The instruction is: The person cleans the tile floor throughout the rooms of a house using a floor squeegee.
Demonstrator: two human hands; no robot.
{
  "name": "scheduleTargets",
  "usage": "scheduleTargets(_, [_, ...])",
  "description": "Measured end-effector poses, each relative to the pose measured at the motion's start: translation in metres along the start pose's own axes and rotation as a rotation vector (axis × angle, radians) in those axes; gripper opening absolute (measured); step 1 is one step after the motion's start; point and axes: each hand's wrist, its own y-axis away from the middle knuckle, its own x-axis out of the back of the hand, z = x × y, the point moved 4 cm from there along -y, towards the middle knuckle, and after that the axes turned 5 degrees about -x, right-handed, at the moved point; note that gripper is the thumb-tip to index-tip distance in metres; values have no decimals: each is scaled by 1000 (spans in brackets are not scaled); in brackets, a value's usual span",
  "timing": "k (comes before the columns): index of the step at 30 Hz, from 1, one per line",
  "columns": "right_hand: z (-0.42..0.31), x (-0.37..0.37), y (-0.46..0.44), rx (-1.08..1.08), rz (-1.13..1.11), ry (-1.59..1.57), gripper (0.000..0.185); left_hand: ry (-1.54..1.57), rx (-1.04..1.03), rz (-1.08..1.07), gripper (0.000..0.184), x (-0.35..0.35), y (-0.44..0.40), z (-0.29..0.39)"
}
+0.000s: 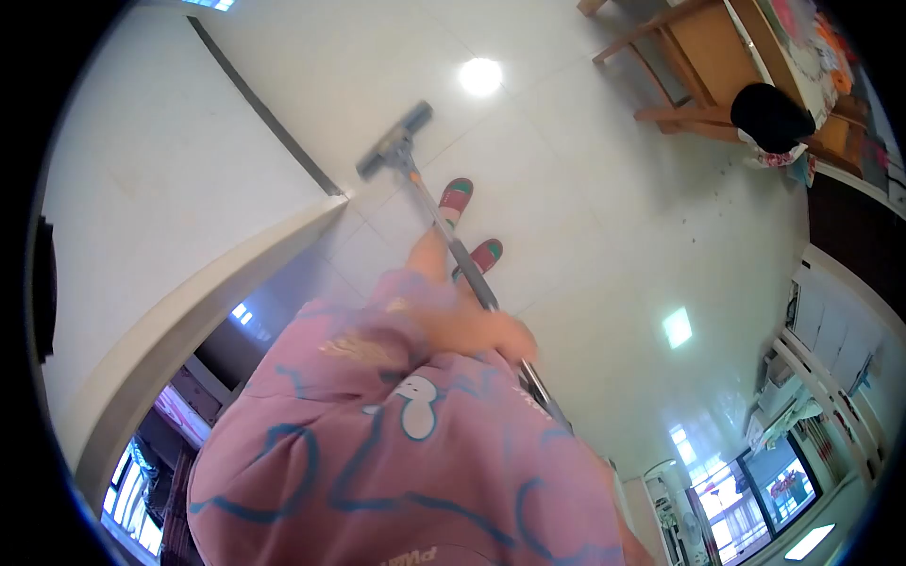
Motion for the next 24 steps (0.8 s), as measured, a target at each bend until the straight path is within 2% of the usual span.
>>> scheduleTargets(2, [-37, -34, -62, 101, -36, -52, 53, -68, 182, 120, 14, 29, 62, -48])
scheduleTargets(3, [-66, -53, -98, 173, -54, -86, 52, -209, 199, 296, 14, 28, 83, -101])
scheduleTargets(4, [-99, -71, -128, 214, -72, -137, 52, -157, 548, 246, 14, 87, 147, -82])
scheduleTargets(5, [-139, -90, -159, 257, -57, -214, 52, 108, 796, 500, 13, 89, 179, -142])
scheduleTargets(6, [-202, -101, -173, 264, -128, -308, 53, -426, 783, 511, 22, 105, 215, -174])
scheduleTargets(7, [-264, -111, -187, 265, -201, -401, 54, -484, 1051, 735, 34, 130, 264, -179])
scheduleTargets(8, [-301, -126, -219, 337, -195, -356, 52, -438, 1306, 800, 46, 150, 301, -194])
scheduleTargets(9, [-352, -134, -225, 272, -307, -420, 50, -512, 1371, 1050, 53, 163, 330, -189])
scheduleTargets(10, [-384, -153, -260, 457, -217, -424, 50, -455, 1246, 1245, 58, 170, 350, -208])
scheduleTargets(11, [-418, -156, -269, 372, -269, -396, 51, -390, 1113, 1432, 63, 176, 361, -226])
scheduleTargets(13, [-460, -158, -291, 420, -173, -352, 51, -318, 1099, 1473, 65, 201, 361, -218])
scheduleTargets(15, [-448, -153, -308, 434, -140, -362, 52, -243, 1086, 1515, 67, 216, 354, -204])
scheduleTargets(17, [-418, -139, -306, 450, -124, -379, 52, -391, 1142, 1174, 73, 216, 326, -188])
scheduleTargets(18, [-390, -120, -292, 455, -137, -400, 51, -410, 1088, 1091, 72, 211, 307, -183])
scheduleTargets(19, [-359, -103, -273, 346, -171, -413, 51, -430, 1033, 1009, 71, 204, 282, -179])
scheduleTargets(20, [-321, -87, -251, 230, -209, -424, 50, -449, 938, 938, 69, 196, 252, -171])
scheduleTargets(21, [-275, -78, -245, 251, -166, -430, 47, -463, 842, 864, 68, 187, 217, -159])
scheduleTargets(23, [-190, -40, -207, 146, -179, -408, 42, -283, 625, 679, 49, 166, 134, -139])
scheduleTargets(24, [-143, -19, -189, 104, -165, -359, 41, -339, 410, 634, 47, 150, 90, -124])
